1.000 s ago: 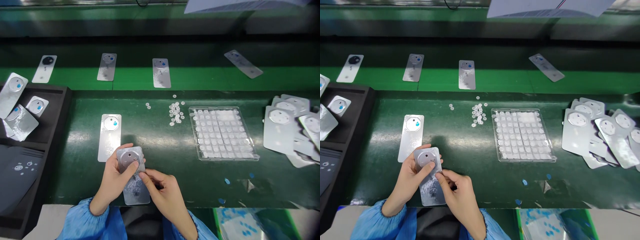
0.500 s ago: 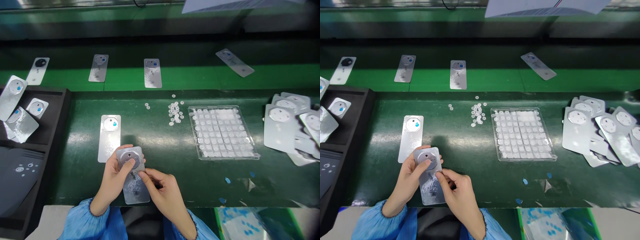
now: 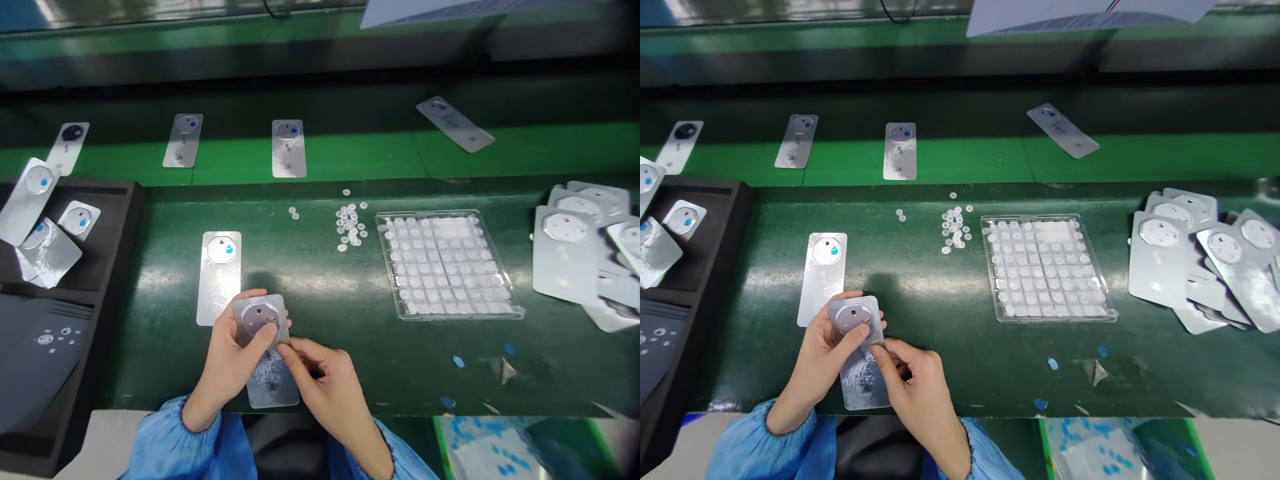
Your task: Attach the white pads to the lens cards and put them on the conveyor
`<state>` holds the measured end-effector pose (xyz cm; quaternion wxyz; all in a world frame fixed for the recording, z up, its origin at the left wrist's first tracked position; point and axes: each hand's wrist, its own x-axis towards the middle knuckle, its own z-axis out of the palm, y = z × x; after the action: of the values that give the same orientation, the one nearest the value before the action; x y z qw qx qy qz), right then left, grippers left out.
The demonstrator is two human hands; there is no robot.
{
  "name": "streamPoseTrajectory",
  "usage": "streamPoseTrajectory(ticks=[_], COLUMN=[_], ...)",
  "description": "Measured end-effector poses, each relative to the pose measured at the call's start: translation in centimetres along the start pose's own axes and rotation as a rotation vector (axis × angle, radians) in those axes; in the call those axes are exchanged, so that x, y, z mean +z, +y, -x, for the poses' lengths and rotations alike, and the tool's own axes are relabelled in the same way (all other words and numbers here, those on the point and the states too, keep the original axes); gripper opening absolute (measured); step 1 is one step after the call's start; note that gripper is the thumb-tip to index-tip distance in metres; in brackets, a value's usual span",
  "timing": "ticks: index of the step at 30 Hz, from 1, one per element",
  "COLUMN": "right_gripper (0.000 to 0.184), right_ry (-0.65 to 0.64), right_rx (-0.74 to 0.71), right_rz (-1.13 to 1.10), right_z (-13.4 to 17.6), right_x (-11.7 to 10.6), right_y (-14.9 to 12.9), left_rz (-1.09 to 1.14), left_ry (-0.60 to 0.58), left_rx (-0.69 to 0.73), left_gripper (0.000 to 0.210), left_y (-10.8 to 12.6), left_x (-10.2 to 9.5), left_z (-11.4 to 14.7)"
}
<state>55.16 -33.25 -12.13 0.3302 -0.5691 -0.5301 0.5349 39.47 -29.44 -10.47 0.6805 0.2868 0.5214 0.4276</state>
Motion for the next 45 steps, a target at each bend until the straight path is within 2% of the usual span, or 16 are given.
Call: streamPoseTrajectory(ticks=[8,13,16,20,25,27,29,30,32,33,35,37,39,42,45], right_gripper=[0.036,0.038,0.039,0.039,0.037,0.038,0.04,0.04,0.04,0.039,0.037,0.035,0.035,0.037,0.038], right_ry=[-0.008,-0.002,0.008,0.0,0.006,0.007,0.0,-0.007,-0.025,-0.036,-0.048,-0.03,-0.003,-0.002,0.029], right_rx=[0.006,-0.002,-0.004,-0.005,-0.004,0.005,0.012,0.014,0.013,0.012,0.006,-0.009,-0.045,-0.159,-0.233], right_rz=[-0.007,-0.005,-0.015,-0.021,-0.026,-0.04,-0.064,-0.076,-0.095,-0.1,-0.097,-0.08,-0.055,-0.037,-0.049], right_z=[-0.1,0.0,-0.1,-0.2,-0.3,-0.2,-0.1,-0.1,0.0,-0.1,-0.3,-0.4,-0.4,-0.5,-1.2], right_x=[0.0,0.0,0.1,0.2,0.2,0.1,0.0,0.0,-0.1,-0.1,-0.2,-0.3,-0.4,-0.1,0.1], right_y=[-0.1,-0.1,0.1,0.4,0.6,0.7,0.8,0.9,1.0,1.1,1.0,0.7,0.2,-0.3,0.1], left_rz=[0.076,-0.048,-0.062,-0.035,-0.108,-0.128,-0.188,-0.244,-0.436,-0.582,-0.92,-1.206,-1.36,-1.474,-1.472], left_ry=[0.023,0.024,-0.056,-0.172,-0.083,-0.153,-0.263,-0.276,-0.162,-0.074,0.03,-0.03,-0.124,-0.177,-0.216], left_rx=[-0.019,0.025,0.024,0.046,0.095,0.102,0.114,0.163,0.381,0.531,0.819,0.99,1.089,1.219,1.337], left_gripper=[0.038,0.038,0.038,0.049,0.034,0.04,0.058,0.07,0.087,0.088,0.071,0.04,0.023,0.021,0.016], left_y=[-0.2,-0.2,0.0,0.0,-0.4,-0.6,-0.7,-0.7,-0.6,-0.5,0.0,0.8,1.6,1.8,1.3], left_x=[0.2,0.2,-0.4,-1.0,-0.7,-1.2,-2.0,-2.5,-3.3,-3.6,-4.0,-4.3,-4.6,-5.2,-5.7], left_z=[0.0,-0.3,-0.2,0.0,-0.2,-0.2,0.1,0.2,0.4,0.3,0.1,-0.3,-0.7,-2.3,-4.6])
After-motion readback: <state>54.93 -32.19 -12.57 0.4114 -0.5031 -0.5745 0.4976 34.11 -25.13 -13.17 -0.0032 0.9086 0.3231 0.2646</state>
